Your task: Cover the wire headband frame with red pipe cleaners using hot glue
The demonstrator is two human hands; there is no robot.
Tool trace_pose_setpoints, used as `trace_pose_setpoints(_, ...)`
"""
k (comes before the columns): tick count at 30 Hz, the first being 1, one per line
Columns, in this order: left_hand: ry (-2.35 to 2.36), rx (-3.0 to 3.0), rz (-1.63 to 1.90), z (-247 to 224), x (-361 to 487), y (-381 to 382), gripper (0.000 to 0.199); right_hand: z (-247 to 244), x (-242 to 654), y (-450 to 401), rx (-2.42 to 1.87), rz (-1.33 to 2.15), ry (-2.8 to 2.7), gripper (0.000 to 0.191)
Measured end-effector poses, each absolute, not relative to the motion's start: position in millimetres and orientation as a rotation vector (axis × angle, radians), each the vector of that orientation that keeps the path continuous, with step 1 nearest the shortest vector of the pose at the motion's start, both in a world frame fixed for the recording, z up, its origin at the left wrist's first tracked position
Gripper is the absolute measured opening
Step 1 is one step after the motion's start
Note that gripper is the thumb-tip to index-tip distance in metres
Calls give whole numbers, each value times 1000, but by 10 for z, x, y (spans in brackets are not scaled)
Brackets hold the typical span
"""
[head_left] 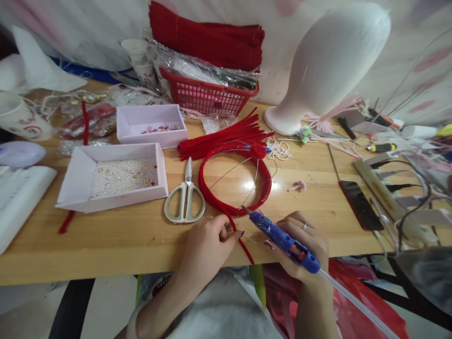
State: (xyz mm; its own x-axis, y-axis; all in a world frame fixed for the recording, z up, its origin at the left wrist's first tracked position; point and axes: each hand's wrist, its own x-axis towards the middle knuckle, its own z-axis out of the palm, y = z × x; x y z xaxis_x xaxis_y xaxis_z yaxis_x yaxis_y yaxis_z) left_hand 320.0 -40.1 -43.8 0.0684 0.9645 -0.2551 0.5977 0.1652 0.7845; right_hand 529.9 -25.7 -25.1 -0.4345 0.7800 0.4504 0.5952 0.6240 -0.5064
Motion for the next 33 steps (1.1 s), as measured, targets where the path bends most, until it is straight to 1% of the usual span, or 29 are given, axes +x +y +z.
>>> trace_pose_setpoints(11, 1644, 1566, 581, -463, 3207, -417, 30, -254, 5302, -273, -1146, 312, -2135, 13)
trace_pose_setpoints(15, 1663, 1579, 561, -443, 3201, -420, 28, -300, 5459, -308, -1261, 325, -1971, 6)
trace_pose_setpoints(20, 1668, 1589, 542, -447, 3202, -422, 20, -367, 5737, -250, -1918, 218, -1228, 36)
trace_pose_setpoints(23, 1667, 1605, 540, -456, 3202, -428, 20, -351, 5936, -161, -2001, 111, -916, 47)
trace_pose_setpoints(25, 1673, 1615, 532, -454, 3202, -431, 21, -330, 6090, -85, -2028, 46, -887, 53)
trace_pose_setpoints(28, 1690, 1628, 522, -452, 3202, -437, 21, -330, 6298, 65, -2150, 41, -1010, 58)
trace_pose_setpoints(31, 1685, 1648, 545, -477, 3201, -445, 20, -376, 6416, 199, -2193, 114, -1099, 57)
trace_pose_setpoints(33, 1673, 1667, 573, -504, 3200, -453, 19, -391, 6457, 192, -2215, 109, -1128, 53)
